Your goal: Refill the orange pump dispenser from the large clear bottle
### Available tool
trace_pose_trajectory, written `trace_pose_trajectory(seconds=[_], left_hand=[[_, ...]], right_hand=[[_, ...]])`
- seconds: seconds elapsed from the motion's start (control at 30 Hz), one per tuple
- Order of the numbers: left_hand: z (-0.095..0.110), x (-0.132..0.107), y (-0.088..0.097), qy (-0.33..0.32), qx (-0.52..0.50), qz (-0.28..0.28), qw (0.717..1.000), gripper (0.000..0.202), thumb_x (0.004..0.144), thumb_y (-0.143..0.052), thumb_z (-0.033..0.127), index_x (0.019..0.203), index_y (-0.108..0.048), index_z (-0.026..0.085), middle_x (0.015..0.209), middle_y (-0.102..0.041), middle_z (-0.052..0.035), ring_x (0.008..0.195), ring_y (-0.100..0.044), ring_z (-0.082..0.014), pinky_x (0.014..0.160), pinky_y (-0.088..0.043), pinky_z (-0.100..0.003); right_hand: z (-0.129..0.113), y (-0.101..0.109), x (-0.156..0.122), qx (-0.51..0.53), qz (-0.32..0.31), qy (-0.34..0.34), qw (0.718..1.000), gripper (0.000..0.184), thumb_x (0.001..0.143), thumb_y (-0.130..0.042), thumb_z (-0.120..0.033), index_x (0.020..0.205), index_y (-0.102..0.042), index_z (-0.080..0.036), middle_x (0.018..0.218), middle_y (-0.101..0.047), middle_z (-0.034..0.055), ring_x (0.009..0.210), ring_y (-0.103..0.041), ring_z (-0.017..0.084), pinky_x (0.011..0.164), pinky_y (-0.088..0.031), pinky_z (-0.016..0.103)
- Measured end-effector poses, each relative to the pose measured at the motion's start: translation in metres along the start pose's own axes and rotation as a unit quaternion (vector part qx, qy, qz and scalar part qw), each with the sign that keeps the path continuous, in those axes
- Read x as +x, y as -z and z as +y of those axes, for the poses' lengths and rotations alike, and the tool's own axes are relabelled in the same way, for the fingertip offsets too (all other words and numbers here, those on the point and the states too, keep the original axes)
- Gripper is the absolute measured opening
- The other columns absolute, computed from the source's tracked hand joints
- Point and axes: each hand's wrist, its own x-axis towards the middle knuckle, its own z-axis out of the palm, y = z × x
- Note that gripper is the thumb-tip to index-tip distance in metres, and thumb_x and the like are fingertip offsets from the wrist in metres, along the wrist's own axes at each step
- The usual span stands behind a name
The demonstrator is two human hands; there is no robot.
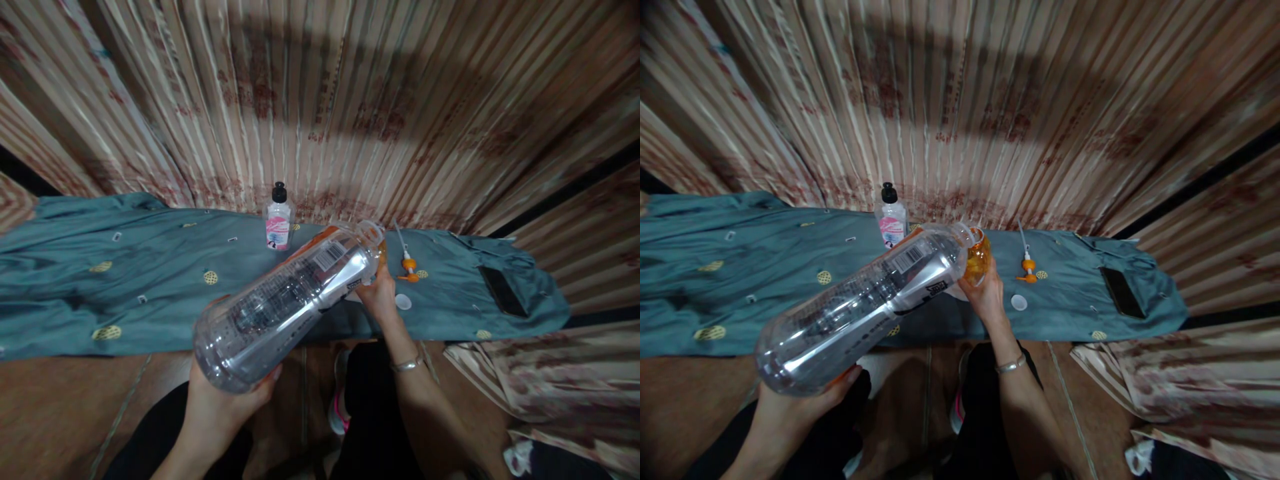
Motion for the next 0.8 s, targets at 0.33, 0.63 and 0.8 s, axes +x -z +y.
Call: trace_pose_trajectory(seconds=[0.33, 0.63, 0.8], left_hand=[[-0.017, -0.005, 0.002, -0.035, 0.025, -0.029, 0.999, 0.034, 0.069, -0.087, 0.041, 0.094, -0.07, 0.026, 0.086, -0.075, -0.0034, 0.075, -0.074, -0.0316, 0.091, -0.066, -0.058], [-0.014, -0.007, 0.002, -0.007, 0.025, -0.025, 0.999, 0.035, 0.067, -0.088, 0.045, 0.09, -0.069, 0.027, 0.086, -0.075, -0.0038, 0.075, -0.073, -0.0311, 0.092, -0.066, -0.057], [-0.019, -0.007, 0.002, -0.002, 0.013, -0.02, 1.0, 0.039, 0.064, -0.091, 0.045, 0.091, -0.068, 0.028, 0.081, -0.072, -0.0006, 0.073, -0.073, -0.0299, 0.091, -0.067, -0.054]], right_hand=[[0.004, -0.001, 0.001, -0.017, 0.002, 0.023, 1.0, 0.071, 0.076, -0.071, -0.054, 0.135, -0.058, -0.016, 0.116, -0.079, 0.0164, 0.102, -0.078, 0.035, 0.085, -0.064, 0.047], [0.005, -0.002, 0.0, -0.013, -0.001, 0.029, 1.0, 0.073, 0.078, -0.065, -0.056, 0.135, -0.057, -0.011, 0.115, -0.078, 0.0193, 0.103, -0.077, 0.037, 0.087, -0.063, 0.05], [0.007, -0.002, 0.0, -0.017, -0.001, 0.026, 1.0, 0.072, 0.078, -0.067, -0.057, 0.135, -0.058, -0.013, 0.116, -0.078, 0.0179, 0.103, -0.077, 0.035, 0.087, -0.064, 0.048]])
